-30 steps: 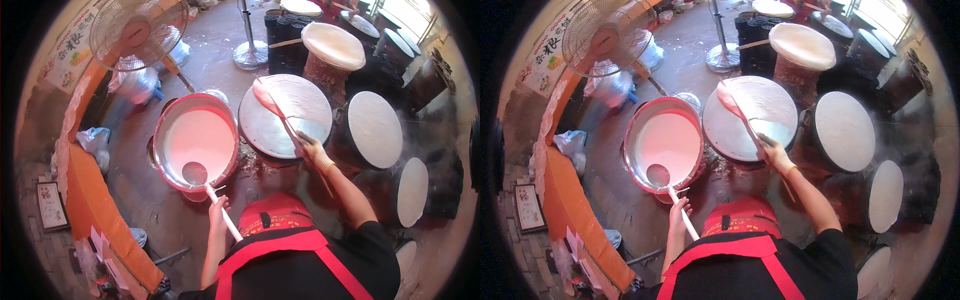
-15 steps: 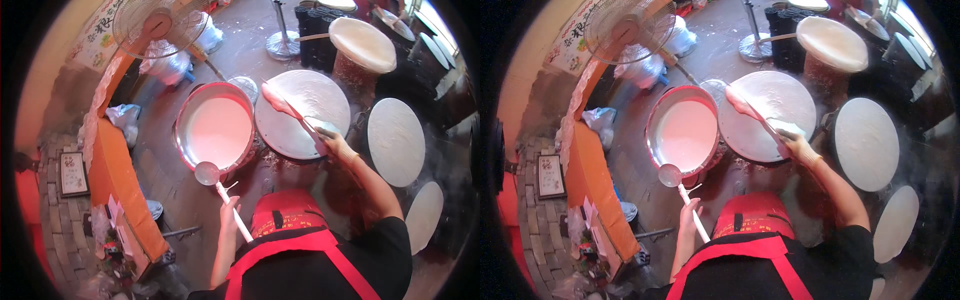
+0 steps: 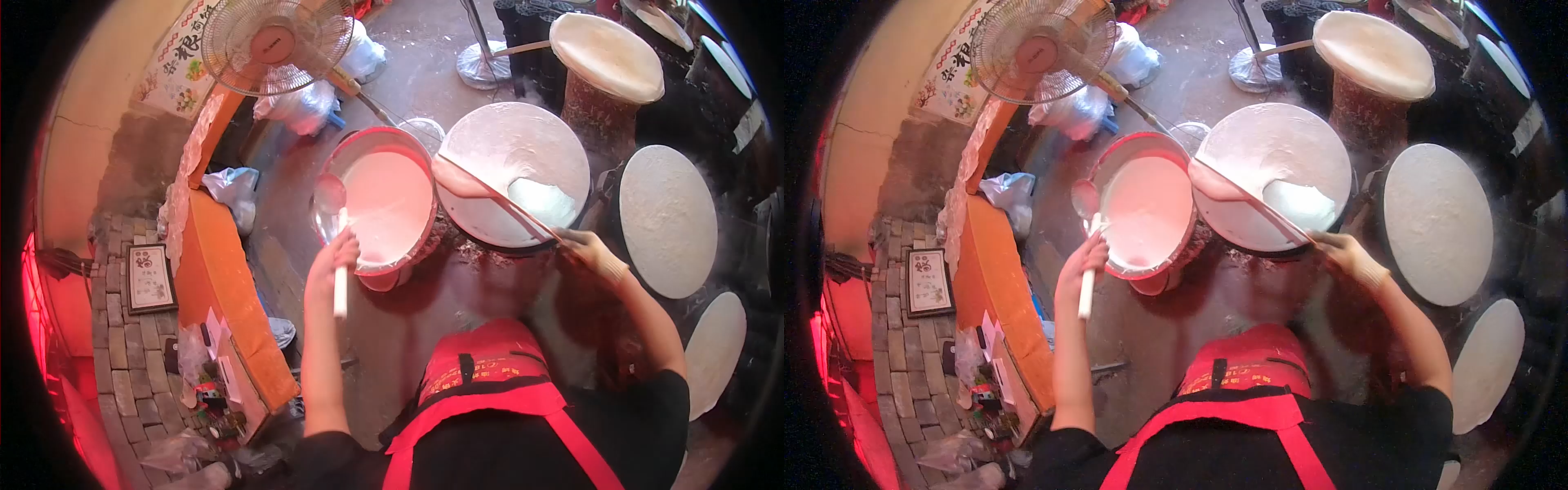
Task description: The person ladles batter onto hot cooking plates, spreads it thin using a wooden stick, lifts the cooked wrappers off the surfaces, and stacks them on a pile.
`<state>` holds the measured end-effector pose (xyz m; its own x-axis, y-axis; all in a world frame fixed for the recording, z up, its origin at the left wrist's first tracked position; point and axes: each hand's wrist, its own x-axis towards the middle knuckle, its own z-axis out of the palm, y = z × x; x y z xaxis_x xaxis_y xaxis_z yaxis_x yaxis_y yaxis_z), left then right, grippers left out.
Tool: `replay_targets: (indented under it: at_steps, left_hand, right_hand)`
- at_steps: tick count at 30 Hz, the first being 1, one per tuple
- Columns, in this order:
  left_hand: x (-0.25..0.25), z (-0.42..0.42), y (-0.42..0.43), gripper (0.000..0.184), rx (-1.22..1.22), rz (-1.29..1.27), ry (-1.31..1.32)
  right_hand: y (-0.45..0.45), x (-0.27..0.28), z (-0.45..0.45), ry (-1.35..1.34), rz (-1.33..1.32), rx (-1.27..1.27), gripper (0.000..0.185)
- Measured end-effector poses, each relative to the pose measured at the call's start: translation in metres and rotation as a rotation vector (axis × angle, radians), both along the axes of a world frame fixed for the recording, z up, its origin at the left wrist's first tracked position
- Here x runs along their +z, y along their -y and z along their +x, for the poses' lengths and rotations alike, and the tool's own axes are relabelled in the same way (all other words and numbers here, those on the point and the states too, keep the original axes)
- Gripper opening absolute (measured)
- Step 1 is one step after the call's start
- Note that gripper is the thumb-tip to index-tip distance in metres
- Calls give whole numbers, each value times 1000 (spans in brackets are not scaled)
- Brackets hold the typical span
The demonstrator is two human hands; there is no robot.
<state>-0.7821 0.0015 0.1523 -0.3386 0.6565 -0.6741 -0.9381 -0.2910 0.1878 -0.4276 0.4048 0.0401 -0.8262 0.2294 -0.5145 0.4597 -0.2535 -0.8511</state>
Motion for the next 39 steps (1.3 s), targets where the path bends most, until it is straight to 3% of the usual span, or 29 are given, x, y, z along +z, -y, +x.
replay_targets:
  at_steps: [1,3,4,5,7,8,9,11,12,13,15,16,17,18,19,20,22,24,25,26,27,28,30,32,33,34,37,38,39]
  left_hand:
    - [-30,-35,1,21,-30,14,58]
    - [-91,-96,4,23,-80,-193,113]
    - [-110,-114,4,22,-74,-311,138]
    - [-132,-133,11,22,-91,-305,135]
    - [-127,-143,5,24,-135,-390,307]
    - [-127,-141,15,20,-152,-279,207]
    - [-102,-135,24,20,-177,-279,208]
    - [-74,-139,47,16,-151,129,411]
    - [-77,-149,63,16,-177,177,287]
    - [-81,-159,78,17,-198,227,163]
    - [-131,-195,95,16,-268,149,182]
    - [-145,-207,101,18,-262,7,298]
    - [-155,-216,107,20,-258,-134,409]
    - [-162,-224,117,20,-264,-122,418]
    - [-169,-230,125,19,-246,-102,462]
    - [-174,-234,137,19,-226,-86,509]
    - [-157,-239,164,19,-260,29,485]
    - [-140,-237,184,19,-287,152,460]
    - [-135,-234,192,19,-268,45,328]
    - [-137,-231,199,20,-245,-62,193]
    - [-138,-229,207,20,-248,-54,202]
    - [-140,-228,216,20,-275,-75,231]
    - [-145,-228,234,20,-344,-99,293]
    - [-159,-232,242,20,-351,-94,331]
    - [-170,-236,241,20,-357,-81,352]
    - [-183,-245,240,19,-418,-48,323]
    - [-185,-274,218,18,-402,-21,305]
    - [-171,-284,208,18,-435,-29,216]
    - [-149,-291,201,17,-468,-39,128]
  right_hand:
    - [2,2,14,-3,-109,-60,36]
    - [7,-13,25,-5,-12,-197,35]
    - [7,-74,22,-200,36,-381,33]
    - [18,-78,11,-242,-47,-549,31]
    - [42,-78,-7,-186,103,-541,31]
    - [62,-77,-7,-174,22,-495,34]
    - [79,-79,3,-143,105,-344,37]
    - [134,-27,25,-47,145,-303,39]
    - [159,-24,36,-52,116,-365,39]
    - [180,-27,52,-58,86,-424,40]
    - [211,-99,78,-145,286,-574,40]
    - [239,-77,57,-149,219,-652,43]
    - [278,-28,8,-215,-206,-820,47]
    - [290,-51,-30,-384,-253,-866,45]
    - [318,0,-92,-384,-123,-897,41]
    - [315,-59,-136,-372,-92,-921,39]
    - [324,-56,-243,-335,-91,-901,45]
    - [318,-79,-342,-404,235,-999,38]
    - [310,-83,-372,-380,-138,-951,33]
    - [299,-106,-408,-412,-105,-1011,29]
    - [293,-103,-432,-346,-288,-1143,20]
    - [291,-108,-442,-321,-174,-1188,20]
    - [302,-128,-441,-281,-59,-1231,20]
    - [325,-149,-419,-408,-43,-1272,27]
    - [348,-119,-391,-269,17,-1201,37]
    - [356,-124,-380,-292,126,-1248,40]
    - [374,-149,-332,-227,297,-1272,46]
    - [365,-189,-310,-271,409,-1214,46]
    - [393,-78,-288,-196,39,-1240,46]
